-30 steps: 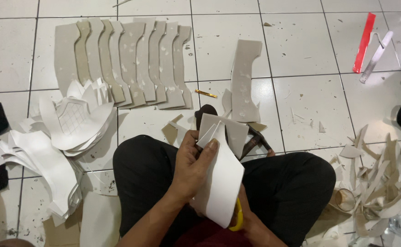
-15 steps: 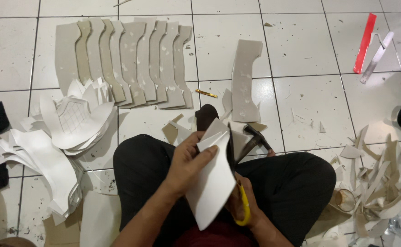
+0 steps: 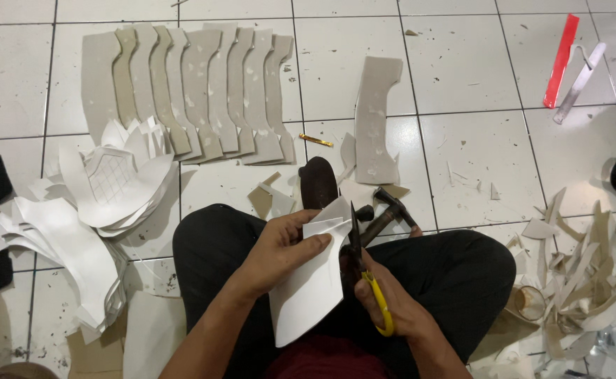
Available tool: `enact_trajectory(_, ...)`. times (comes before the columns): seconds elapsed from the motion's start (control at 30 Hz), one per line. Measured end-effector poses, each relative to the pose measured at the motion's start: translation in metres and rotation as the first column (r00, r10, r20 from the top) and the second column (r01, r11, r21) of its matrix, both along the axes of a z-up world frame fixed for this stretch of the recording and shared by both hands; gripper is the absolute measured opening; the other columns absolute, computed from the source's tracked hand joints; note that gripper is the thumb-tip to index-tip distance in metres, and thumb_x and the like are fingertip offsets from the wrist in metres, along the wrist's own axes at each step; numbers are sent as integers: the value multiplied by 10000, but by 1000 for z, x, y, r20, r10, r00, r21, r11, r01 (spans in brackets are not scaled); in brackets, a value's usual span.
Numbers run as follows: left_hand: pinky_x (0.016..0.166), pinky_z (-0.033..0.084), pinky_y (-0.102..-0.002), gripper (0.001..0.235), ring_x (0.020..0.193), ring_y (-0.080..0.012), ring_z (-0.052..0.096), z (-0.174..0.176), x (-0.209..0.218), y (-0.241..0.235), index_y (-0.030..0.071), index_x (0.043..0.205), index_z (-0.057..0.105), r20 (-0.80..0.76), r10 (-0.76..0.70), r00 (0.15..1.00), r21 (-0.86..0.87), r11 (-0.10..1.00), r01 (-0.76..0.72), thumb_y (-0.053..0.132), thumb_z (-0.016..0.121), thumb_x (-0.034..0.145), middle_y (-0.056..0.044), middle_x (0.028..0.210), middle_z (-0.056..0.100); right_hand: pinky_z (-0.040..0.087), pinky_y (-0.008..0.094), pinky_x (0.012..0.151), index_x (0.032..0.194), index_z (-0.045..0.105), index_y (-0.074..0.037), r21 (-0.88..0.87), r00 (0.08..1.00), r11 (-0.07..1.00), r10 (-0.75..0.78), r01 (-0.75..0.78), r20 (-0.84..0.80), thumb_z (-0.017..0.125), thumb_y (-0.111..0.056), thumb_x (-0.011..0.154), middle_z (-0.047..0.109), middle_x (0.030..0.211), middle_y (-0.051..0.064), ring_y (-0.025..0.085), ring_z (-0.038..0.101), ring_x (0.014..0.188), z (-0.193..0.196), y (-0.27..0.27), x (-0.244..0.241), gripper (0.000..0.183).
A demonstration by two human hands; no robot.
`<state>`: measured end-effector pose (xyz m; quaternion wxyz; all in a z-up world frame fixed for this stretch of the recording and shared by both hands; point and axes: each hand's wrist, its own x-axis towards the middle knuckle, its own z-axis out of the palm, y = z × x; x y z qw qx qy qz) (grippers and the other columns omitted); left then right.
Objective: The person sits on the floor and uses a hammer to shape a white shoe part against a dark shoe last. They then use scissors to trim the edges of the shaped part and place it on a pile of similar items. The person repeats this process with another shoe part.
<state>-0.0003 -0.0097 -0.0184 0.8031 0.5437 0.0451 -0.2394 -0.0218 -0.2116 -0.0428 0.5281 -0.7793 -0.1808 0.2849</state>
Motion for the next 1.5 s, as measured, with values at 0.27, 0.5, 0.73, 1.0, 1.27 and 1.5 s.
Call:
enact_trajectory(0.27, 608, 520, -234, 367, 711, -113, 635, -7, 1, 0, 16, 1119, 631, 38, -4, 999, 57, 998, 2, 175, 640, 789, -44, 882, 679, 351, 269, 446, 713, 502, -95, -33, 972, 974, -224, 222, -73, 429, -317, 866, 467, 563, -13, 93, 415, 491, -23, -6, -13, 280)
enact_trajectory(0.5, 592, 498, -266, 297, 672, -152, 632, -13, -3, 6, 28, 1050, 620, -73, 26, 997, 159, 987, -14, 168, 634, 789, -60, 812, 670, 285, 288, 229, 623, 470, -20, 181, 718, 715, -578, 675, -388, 417, -317, 935, 390, 364, 88, 170, 377, 244, -70, -2, -28, 434)
enact_trajectory(0.73, 571, 444, -218, 139, 686, -58, 551, -30, -16, -27, 120, 863, 571, 107, -83, 991, 422, 906, 30, 244, 629, 846, 18, 760, 595, 447, 217, 531, 925, 535, -68, 408, 865, 763, -445, 501, -231, 520, -493, 842, 573, 776, 24, 106, 562, 647, -66, -14, -19, 433)
enact_trajectory(1.0, 688, 423, -328, 315, 840, -221, 630, -23, -38, -24, 145, 1018, 568, 293, -422, 858, 607, 775, 174, 403, 519, 845, -60, 942, 658, 489, 311, 522, 895, 601, -140, 106, 654, 645, -743, 756, -144, 645, -116, 816, 648, 804, 72, 152, 581, 626, -108, -76, 21, 94)
enact_trajectory(1.27, 655, 414, -400, 294, 804, -345, 597, -11, -57, -1, 73, 1039, 541, 317, -481, 818, 651, 737, 181, 312, 461, 888, -160, 886, 635, 446, 321, 667, 992, 596, 2, -163, 729, 727, -592, 667, 343, 614, -168, 909, 602, 890, 104, 201, 557, 794, -13, -64, 44, 190)
enact_trajectory(1.5, 633, 459, -250, 158, 744, -130, 612, -14, -71, 71, 121, 978, 628, 528, 118, 841, 527, 730, -434, 114, 550, 840, -17, 876, 652, 500, 332, 636, 1004, 506, 58, -57, 714, 733, -638, 678, 289, 543, -110, 1036, 572, 776, 188, 254, 588, 654, -25, -54, 63, 175)
